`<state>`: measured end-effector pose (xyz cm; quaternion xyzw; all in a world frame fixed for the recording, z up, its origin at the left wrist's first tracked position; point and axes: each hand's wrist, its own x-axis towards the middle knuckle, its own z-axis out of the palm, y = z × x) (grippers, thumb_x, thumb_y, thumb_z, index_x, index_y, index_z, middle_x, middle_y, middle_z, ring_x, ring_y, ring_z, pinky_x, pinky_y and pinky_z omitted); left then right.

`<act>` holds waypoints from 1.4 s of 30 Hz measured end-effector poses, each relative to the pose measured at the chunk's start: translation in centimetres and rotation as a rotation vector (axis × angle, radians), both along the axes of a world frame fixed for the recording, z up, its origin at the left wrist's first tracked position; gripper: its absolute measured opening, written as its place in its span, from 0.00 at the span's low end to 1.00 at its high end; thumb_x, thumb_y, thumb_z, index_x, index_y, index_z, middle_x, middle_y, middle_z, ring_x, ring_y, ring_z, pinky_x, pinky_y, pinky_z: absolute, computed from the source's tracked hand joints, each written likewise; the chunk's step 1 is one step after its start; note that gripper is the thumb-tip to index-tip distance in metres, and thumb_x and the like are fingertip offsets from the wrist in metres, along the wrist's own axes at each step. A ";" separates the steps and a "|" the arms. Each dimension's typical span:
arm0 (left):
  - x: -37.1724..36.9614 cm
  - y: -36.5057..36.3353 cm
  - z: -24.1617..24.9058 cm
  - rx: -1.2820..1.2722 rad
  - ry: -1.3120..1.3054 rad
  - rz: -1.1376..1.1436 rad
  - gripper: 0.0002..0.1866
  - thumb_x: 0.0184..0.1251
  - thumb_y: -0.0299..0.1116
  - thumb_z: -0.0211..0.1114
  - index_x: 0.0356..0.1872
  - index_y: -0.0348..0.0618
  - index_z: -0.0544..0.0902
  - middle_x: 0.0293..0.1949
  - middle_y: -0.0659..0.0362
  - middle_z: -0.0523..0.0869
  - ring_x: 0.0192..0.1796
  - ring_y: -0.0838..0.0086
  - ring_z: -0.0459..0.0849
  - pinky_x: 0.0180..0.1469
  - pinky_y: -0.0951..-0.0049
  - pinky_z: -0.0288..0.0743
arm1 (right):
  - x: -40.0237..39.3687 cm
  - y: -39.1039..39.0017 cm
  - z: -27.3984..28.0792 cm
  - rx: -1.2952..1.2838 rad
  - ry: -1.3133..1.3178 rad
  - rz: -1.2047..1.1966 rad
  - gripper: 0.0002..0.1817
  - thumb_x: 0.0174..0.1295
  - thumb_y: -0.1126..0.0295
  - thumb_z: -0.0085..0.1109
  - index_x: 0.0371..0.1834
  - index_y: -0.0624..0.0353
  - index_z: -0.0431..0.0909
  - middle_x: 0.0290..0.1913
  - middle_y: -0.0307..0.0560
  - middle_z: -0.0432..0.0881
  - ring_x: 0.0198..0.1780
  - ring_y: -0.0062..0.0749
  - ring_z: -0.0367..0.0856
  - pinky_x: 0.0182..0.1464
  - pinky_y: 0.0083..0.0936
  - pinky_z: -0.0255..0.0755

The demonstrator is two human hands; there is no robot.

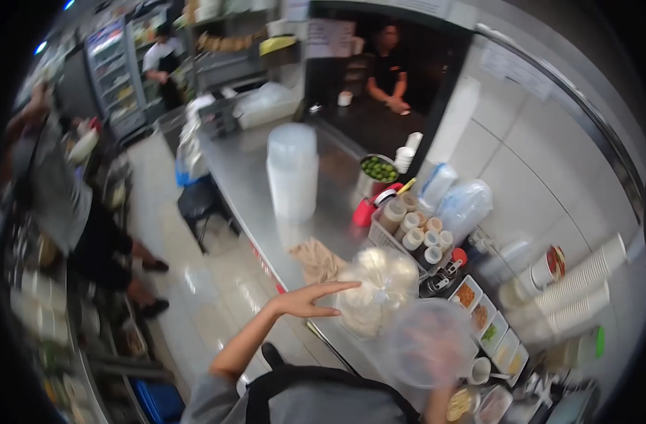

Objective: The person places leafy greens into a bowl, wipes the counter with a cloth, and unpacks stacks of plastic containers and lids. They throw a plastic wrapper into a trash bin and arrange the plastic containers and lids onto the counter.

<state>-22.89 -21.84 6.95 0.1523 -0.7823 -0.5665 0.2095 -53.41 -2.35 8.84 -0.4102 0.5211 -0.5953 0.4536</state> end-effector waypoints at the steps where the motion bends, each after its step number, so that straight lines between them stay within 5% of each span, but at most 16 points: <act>1: 0.0 -1.0 0.7 0.049 0.109 0.001 0.40 0.52 0.43 0.69 0.66 0.48 0.60 0.68 0.54 0.59 0.68 0.66 0.59 0.66 0.66 0.54 | 4.9 -4.1 -2.1 0.081 -0.012 0.199 0.29 0.64 0.56 0.47 0.67 0.53 0.56 0.63 0.51 0.61 0.64 0.37 0.60 0.62 0.40 0.58; 3: 4.2 -3.3 -0.4 0.112 0.152 -0.122 0.50 0.43 0.52 0.73 0.67 0.46 0.58 0.70 0.53 0.52 0.70 0.65 0.52 0.68 0.63 0.47 | 13.0 -10.1 -6.9 0.198 -0.068 0.581 0.28 0.65 0.56 0.46 0.66 0.54 0.56 0.62 0.51 0.62 0.63 0.37 0.61 0.61 0.40 0.59; 5: 10.2 -4.9 -3.1 0.146 0.137 -0.331 0.56 0.39 0.48 0.76 0.69 0.44 0.52 0.69 0.57 0.55 0.70 0.66 0.52 0.68 0.64 0.48 | 19.8 -13.2 -11.4 0.274 -0.218 0.867 0.28 0.65 0.56 0.45 0.66 0.54 0.57 0.62 0.51 0.64 0.63 0.36 0.62 0.60 0.40 0.61; 8: 19.3 -3.6 -7.1 0.440 0.171 -0.072 0.54 0.39 0.52 0.75 0.65 0.37 0.56 0.64 0.53 0.60 0.68 0.66 0.56 0.68 0.66 0.46 | 26.5 -15.4 -15.7 0.386 -0.436 1.001 0.26 0.66 0.56 0.44 0.65 0.54 0.58 0.60 0.51 0.65 0.62 0.35 0.63 0.59 0.39 0.63; 11: 25.0 -2.7 -6.6 0.346 0.151 0.131 0.50 0.44 0.54 0.72 0.63 0.38 0.54 0.62 0.49 0.62 0.66 0.64 0.60 0.66 0.66 0.50 | 30.1 -19.3 -15.2 0.520 -0.532 0.832 0.21 0.68 0.57 0.41 0.60 0.55 0.63 0.53 0.46 0.71 0.54 0.28 0.70 0.52 0.32 0.69; 12: 26.2 -3.2 -6.2 0.328 0.150 0.181 0.51 0.38 0.52 0.75 0.61 0.39 0.56 0.60 0.50 0.64 0.64 0.64 0.62 0.66 0.66 0.51 | 30.9 -21.2 -13.5 0.549 -0.549 0.755 0.19 0.69 0.58 0.40 0.58 0.55 0.66 0.49 0.44 0.73 0.51 0.25 0.72 0.49 0.28 0.71; 13: 27.0 -3.8 -6.0 0.312 0.153 0.217 0.52 0.33 0.49 0.78 0.60 0.40 0.58 0.59 0.51 0.67 0.63 0.64 0.64 0.65 0.65 0.52 | 32.1 -22.3 -11.7 0.501 -0.457 0.744 0.15 0.69 0.60 0.40 0.48 0.57 0.72 0.37 0.37 0.74 0.39 0.18 0.73 0.39 0.16 0.70; 14: 27.7 -4.6 -6.2 0.302 0.164 0.247 0.53 0.27 0.47 0.81 0.59 0.40 0.60 0.57 0.52 0.69 0.61 0.64 0.66 0.65 0.65 0.53 | 33.2 -23.5 -11.8 0.394 -0.339 0.771 0.14 0.69 0.60 0.41 0.45 0.57 0.72 0.35 0.36 0.73 0.36 0.17 0.72 0.37 0.15 0.67; 17: 30.3 -8.3 -9.6 0.575 0.297 0.326 0.43 0.38 0.48 0.76 0.55 0.42 0.63 0.52 0.50 0.73 0.56 0.65 0.71 0.59 0.66 0.62 | 36.9 -27.7 -12.3 0.091 -0.039 0.782 0.14 0.68 0.59 0.45 0.34 0.57 0.74 0.22 0.31 0.67 0.25 0.13 0.65 0.26 0.14 0.59; 18: 31.5 -10.2 -10.5 0.706 0.309 0.376 0.42 0.40 0.48 0.75 0.55 0.43 0.63 0.50 0.50 0.73 0.55 0.65 0.72 0.57 0.66 0.64 | 37.9 -29.1 -12.6 -0.007 -0.008 0.724 0.14 0.67 0.58 0.46 0.34 0.56 0.74 0.22 0.31 0.66 0.25 0.13 0.64 0.25 0.14 0.59; 20: 33.2 -14.1 -11.0 0.520 -0.012 0.432 0.42 0.44 0.51 0.70 0.56 0.42 0.59 0.49 0.48 0.73 0.51 0.68 0.73 0.52 0.71 0.67 | 40.6 -32.1 -13.2 -0.212 0.029 0.627 0.14 0.67 0.58 0.47 0.33 0.56 0.74 0.22 0.30 0.65 0.24 0.12 0.62 0.25 0.13 0.58; 26: 32.6 -24.1 -7.1 0.499 0.018 0.286 0.42 0.44 0.51 0.70 0.56 0.42 0.57 0.48 0.49 0.73 0.51 0.68 0.73 0.52 0.71 0.67 | 45.0 -43.1 -14.9 0.088 -0.156 0.467 0.19 0.67 0.53 0.45 0.28 0.56 0.75 0.18 0.29 0.65 0.19 0.13 0.60 0.20 0.16 0.56; 30: 33.0 -30.9 -4.8 0.494 0.008 0.226 0.43 0.44 0.51 0.70 0.56 0.43 0.56 0.48 0.49 0.72 0.51 0.68 0.73 0.52 0.72 0.66 | 46.9 -50.5 -11.4 0.272 0.133 0.545 0.25 0.64 0.46 0.44 0.31 0.59 0.78 0.11 0.33 0.63 0.14 0.16 0.63 0.17 0.18 0.58; 35: 33.5 -37.7 -3.7 0.498 0.007 0.156 0.44 0.44 0.52 0.70 0.57 0.43 0.55 0.48 0.49 0.72 0.51 0.69 0.72 0.52 0.73 0.66 | 47.0 -57.0 -10.8 0.314 0.192 0.538 0.32 0.61 0.41 0.44 0.22 0.63 0.78 0.15 0.43 0.73 0.20 0.27 0.71 0.25 0.29 0.65; 42: 31.4 -44.8 -1.7 0.517 -0.139 -0.109 0.47 0.42 0.57 0.69 0.57 0.43 0.51 0.49 0.52 0.70 0.52 0.70 0.69 0.52 0.75 0.63 | 43.7 -61.3 -9.9 0.492 0.016 0.270 0.24 0.63 0.50 0.48 0.17 0.57 0.75 0.14 0.34 0.68 0.19 0.17 0.62 0.21 0.22 0.58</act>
